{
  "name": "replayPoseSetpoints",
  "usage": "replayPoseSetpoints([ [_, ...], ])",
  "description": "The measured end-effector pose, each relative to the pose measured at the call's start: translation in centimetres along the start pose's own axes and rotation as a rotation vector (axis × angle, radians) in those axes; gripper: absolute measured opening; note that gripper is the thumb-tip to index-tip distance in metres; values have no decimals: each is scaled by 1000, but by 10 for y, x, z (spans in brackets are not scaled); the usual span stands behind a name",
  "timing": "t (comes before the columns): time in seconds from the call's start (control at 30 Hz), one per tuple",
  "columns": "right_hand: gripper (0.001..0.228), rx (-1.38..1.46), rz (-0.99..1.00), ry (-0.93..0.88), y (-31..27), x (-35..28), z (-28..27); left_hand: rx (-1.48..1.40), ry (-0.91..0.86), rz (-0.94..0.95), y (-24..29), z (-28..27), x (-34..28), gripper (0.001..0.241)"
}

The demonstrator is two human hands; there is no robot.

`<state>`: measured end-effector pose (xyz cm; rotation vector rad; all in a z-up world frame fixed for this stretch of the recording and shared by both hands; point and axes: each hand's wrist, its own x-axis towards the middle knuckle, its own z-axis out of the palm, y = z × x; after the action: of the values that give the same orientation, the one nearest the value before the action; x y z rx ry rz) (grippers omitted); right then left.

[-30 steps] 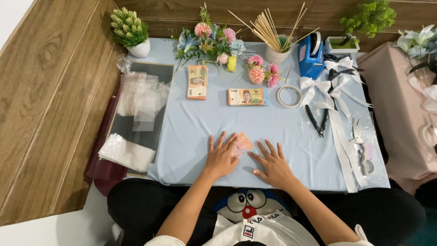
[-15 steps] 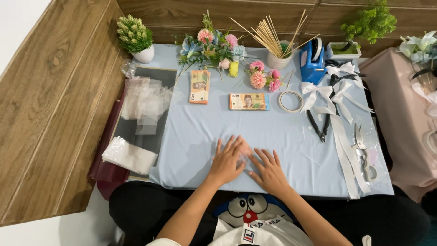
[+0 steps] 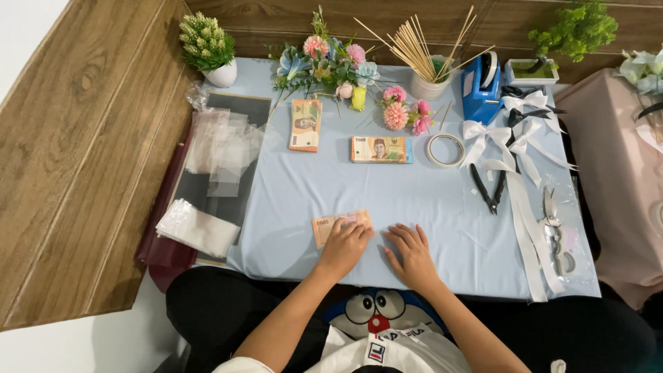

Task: The person puts currency bills into small plastic sleeves and seals them.

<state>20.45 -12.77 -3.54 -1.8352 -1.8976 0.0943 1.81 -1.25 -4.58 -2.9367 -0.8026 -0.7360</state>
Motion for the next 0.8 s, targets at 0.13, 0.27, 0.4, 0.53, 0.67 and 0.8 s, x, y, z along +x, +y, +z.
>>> replayPoseSetpoints([
  [0.13, 35, -8, 7, 13, 0, -1, 2, -38, -77, 28, -8, 28, -14, 38],
  [0.27, 32, 14, 8, 72, -1, -2, 3, -33, 28, 20, -7, 22, -15, 6],
  [0.4, 32, 23, 0, 104, -1, -3, 3, -34, 89, -4, -5, -17, 2, 5],
  [0.53, 30, 10, -1, 105, -4, -2, 2, -121, -168, -121, -12, -22, 0, 40],
  [0.67, 30, 2, 0, 103, -3, -2, 4, -25, -21, -95, -10, -13, -2, 23],
  [0.8, 29, -5, -4, 113, -2, -4, 4, 63, 71, -113, 3, -16, -4, 11],
])
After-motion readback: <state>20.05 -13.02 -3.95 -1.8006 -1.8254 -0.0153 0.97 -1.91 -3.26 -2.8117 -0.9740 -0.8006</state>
